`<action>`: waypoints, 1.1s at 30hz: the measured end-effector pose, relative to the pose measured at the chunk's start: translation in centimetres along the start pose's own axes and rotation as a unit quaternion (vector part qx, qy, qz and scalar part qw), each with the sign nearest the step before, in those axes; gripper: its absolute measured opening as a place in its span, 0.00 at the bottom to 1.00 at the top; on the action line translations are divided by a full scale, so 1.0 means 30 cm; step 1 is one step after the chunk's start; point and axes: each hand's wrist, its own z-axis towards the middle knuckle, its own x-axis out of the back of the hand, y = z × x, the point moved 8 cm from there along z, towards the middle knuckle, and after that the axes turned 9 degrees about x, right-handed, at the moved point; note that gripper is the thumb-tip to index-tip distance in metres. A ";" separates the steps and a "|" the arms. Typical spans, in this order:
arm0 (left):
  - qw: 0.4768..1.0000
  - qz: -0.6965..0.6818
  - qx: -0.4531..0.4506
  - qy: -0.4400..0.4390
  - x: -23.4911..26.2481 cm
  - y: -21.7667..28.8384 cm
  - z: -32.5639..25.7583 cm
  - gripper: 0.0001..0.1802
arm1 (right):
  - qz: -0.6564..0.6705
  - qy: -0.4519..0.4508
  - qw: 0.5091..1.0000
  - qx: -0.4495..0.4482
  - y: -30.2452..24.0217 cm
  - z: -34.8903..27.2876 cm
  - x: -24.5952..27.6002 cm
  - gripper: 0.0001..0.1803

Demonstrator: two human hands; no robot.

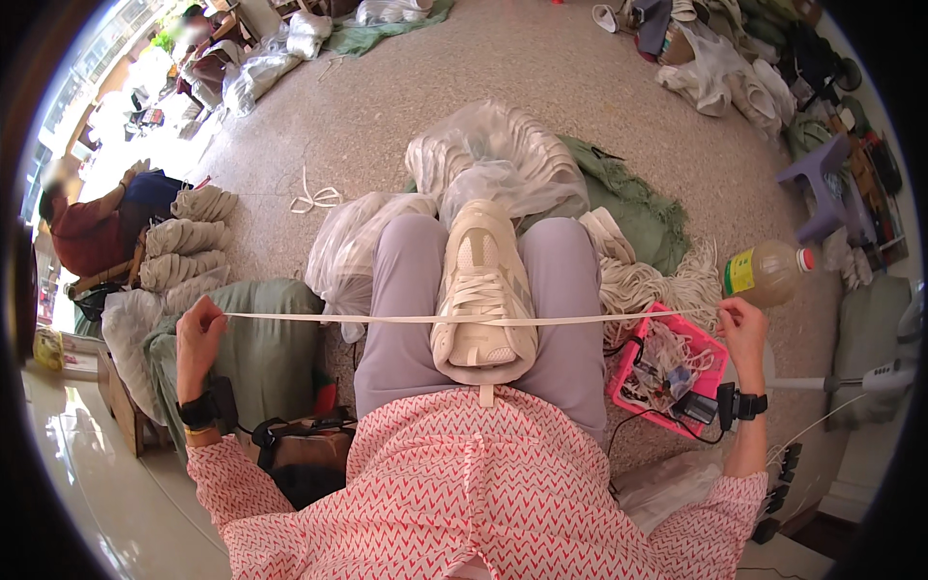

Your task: Lacing a white sneaker while sitting on the floor.

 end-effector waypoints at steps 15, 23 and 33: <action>0.983 -0.086 -0.151 0.057 0.152 0.330 0.352 0.04 | 0.227 -0.175 0.957 0.056 -0.625 0.332 -0.209 0.07; 0.924 -0.230 -0.009 -0.306 -0.355 0.422 -0.003 0.03 | 0.340 -0.238 0.910 -0.007 -0.786 -0.005 -0.426 0.08; 0.885 -0.361 0.000 -0.294 -0.252 0.595 0.059 0.02 | 0.344 -0.365 0.865 0.010 -0.892 -0.074 -0.673 0.07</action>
